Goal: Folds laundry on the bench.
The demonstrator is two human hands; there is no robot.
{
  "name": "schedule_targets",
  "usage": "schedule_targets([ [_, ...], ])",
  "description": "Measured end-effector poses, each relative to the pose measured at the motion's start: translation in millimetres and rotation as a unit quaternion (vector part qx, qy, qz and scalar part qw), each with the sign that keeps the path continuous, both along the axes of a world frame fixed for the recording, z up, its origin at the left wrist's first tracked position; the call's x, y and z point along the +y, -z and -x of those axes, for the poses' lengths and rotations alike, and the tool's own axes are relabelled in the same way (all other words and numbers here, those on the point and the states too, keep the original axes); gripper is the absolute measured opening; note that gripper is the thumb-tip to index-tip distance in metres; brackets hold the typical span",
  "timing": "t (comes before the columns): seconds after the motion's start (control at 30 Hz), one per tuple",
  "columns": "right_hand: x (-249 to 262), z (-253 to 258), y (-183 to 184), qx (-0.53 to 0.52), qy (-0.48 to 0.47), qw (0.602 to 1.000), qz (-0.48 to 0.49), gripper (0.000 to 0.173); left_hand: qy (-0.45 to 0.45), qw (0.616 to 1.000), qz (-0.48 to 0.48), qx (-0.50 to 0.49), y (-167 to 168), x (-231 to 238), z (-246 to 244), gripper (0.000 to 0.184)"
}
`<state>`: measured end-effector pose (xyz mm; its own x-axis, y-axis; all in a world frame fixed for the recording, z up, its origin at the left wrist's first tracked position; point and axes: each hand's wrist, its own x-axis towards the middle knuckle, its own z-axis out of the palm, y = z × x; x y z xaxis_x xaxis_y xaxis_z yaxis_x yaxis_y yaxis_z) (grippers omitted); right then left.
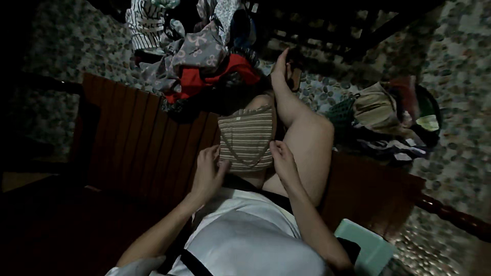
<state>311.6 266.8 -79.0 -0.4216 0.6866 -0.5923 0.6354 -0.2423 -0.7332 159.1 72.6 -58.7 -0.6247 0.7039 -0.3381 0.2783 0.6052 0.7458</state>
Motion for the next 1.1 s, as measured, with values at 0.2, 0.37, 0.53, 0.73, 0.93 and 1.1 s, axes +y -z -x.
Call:
schedule_targets([
  [0.2, -21, 41, -5, -0.078, -0.064, 0.979, -0.176, 0.049, -0.069, 0.984, 0.153, -0.055, 18, 45, 8, 0.049],
  [0.37, -9, 35, -16, 0.006, -0.007, 1.000, -0.020, 0.053, -0.158, 0.957, -0.034, -0.239, 20, 35, 24, 0.037],
  [0.53, -32, 58, -43, 0.191, 0.117, 0.960, 0.167, 0.042, -0.372, 0.627, -0.324, -0.603, -10, 8, 3, 0.098],
  [0.73, -74, 100, -48, 0.239, 0.002, 0.948, 0.209, 0.056, -0.408, 0.593, -0.386, -0.577, -28, 2, 7, 0.039],
  [0.93, -65, 100, -32, 0.191, -0.255, 0.933, 0.165, 0.033, -0.468, 0.703, -0.363, -0.393, -27, -15, 136, 0.016],
  [1.1, -43, 85, -3, 0.191, -0.184, 0.940, 0.216, 0.028, -0.390, 0.778, -0.432, -0.237, -15, -69, 272, 0.020],
])
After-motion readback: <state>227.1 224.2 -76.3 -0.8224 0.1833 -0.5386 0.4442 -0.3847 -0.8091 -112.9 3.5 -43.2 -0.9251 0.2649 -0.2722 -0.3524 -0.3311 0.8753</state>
